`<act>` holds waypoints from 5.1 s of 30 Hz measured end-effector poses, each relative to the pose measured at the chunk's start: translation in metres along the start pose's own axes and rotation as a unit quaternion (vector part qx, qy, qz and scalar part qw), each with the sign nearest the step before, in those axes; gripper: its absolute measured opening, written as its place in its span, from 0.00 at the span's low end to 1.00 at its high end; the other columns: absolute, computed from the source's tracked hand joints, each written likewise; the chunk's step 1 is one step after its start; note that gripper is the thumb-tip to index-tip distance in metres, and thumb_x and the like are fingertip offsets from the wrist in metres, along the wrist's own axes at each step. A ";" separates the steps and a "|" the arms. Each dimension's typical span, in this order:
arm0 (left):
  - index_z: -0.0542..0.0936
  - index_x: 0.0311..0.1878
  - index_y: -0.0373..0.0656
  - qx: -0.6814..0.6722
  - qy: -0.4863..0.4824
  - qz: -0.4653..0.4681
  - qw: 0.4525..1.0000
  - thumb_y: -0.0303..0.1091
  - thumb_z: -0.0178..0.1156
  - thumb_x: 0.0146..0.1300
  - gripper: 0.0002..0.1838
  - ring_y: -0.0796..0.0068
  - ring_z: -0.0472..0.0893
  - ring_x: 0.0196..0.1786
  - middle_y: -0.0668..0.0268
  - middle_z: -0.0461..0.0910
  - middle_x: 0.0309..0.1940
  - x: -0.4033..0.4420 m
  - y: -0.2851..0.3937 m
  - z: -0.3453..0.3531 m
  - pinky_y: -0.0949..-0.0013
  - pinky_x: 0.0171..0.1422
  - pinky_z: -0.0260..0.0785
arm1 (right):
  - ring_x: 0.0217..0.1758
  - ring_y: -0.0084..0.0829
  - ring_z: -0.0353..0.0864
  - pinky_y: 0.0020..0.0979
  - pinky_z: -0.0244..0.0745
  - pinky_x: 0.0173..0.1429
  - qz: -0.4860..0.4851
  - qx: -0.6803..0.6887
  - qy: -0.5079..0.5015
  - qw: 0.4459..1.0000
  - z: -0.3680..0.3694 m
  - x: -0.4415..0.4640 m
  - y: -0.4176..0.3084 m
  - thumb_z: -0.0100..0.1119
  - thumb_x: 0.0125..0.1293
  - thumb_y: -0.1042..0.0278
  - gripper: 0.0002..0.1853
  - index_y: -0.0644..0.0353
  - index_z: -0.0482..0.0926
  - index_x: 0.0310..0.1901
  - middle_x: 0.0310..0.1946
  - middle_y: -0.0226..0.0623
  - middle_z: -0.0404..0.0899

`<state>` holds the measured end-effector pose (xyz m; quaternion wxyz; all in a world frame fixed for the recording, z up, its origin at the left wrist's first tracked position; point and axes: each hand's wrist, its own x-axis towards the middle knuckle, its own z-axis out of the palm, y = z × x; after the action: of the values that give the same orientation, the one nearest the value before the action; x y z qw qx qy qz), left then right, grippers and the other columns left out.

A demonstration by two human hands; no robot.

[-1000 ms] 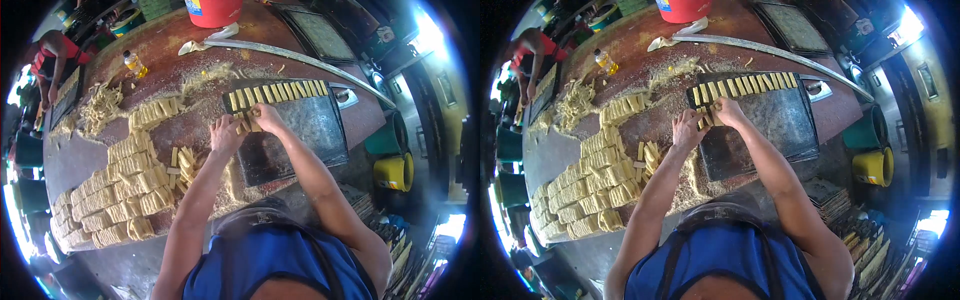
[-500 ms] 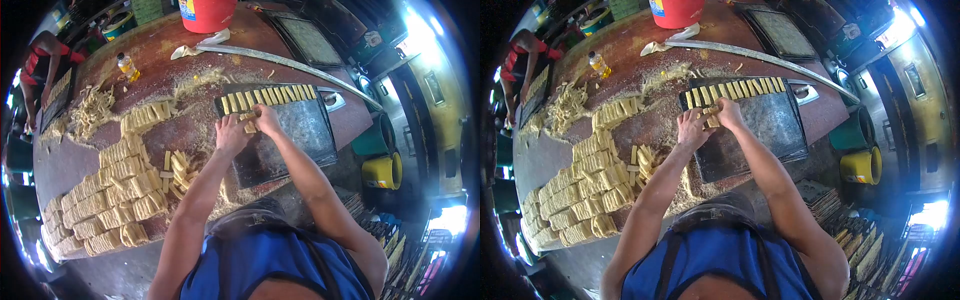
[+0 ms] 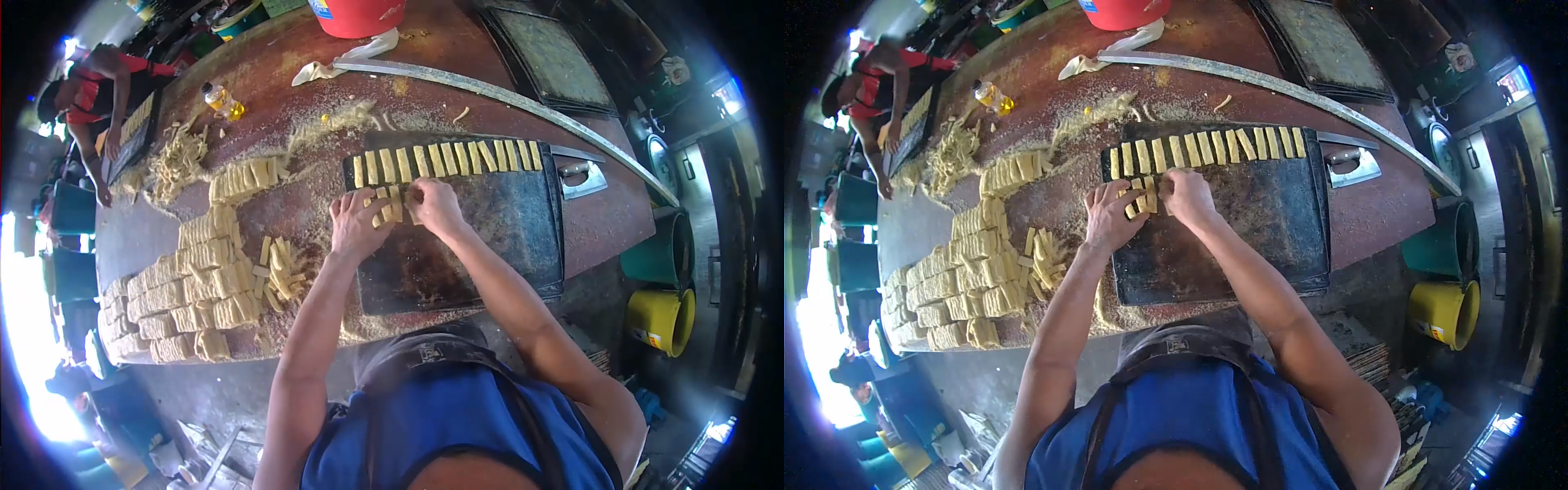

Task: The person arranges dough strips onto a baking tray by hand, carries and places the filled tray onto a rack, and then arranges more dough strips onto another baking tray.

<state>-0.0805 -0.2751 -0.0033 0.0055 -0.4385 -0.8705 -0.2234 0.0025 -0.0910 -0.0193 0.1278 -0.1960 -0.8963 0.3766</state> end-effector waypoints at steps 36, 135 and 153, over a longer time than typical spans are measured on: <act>0.77 0.58 0.49 -0.089 -0.060 -0.354 0.929 0.53 0.70 0.53 0.32 0.50 0.85 0.49 0.54 0.87 0.42 -0.136 -0.164 -0.104 0.51 0.52 0.77 | 0.40 0.37 0.86 0.41 0.82 0.47 0.149 0.051 -0.275 0.949 0.202 0.008 -0.184 0.71 0.58 0.65 0.19 0.67 0.82 0.47 0.38 0.46 0.86; 0.77 0.58 0.32 -0.434 -0.124 -0.154 0.879 0.33 0.62 0.68 0.20 0.72 0.85 0.39 0.59 0.83 0.43 0.021 0.011 -0.013 0.70 0.41 0.81 | 0.30 0.24 0.83 0.31 0.79 0.32 0.234 0.167 0.051 0.956 -0.100 -0.040 0.073 0.69 0.63 0.65 0.14 0.69 0.81 0.42 0.30 0.37 0.83; 0.85 0.49 0.49 -0.041 -0.031 0.072 0.996 0.44 0.73 0.55 0.19 0.61 0.76 0.58 0.68 0.79 0.52 0.059 0.121 0.067 0.52 0.64 0.64 | 0.43 0.44 0.87 0.37 0.81 0.50 0.157 0.046 0.057 0.985 -0.132 -0.017 0.109 0.72 0.55 0.67 0.17 0.64 0.82 0.46 0.38 0.46 0.87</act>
<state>-0.0114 -0.1409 -0.0053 -0.0236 -0.5070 -0.8263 -0.2443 0.0953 0.0530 -0.0095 0.1269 -0.3495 -0.8274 0.4210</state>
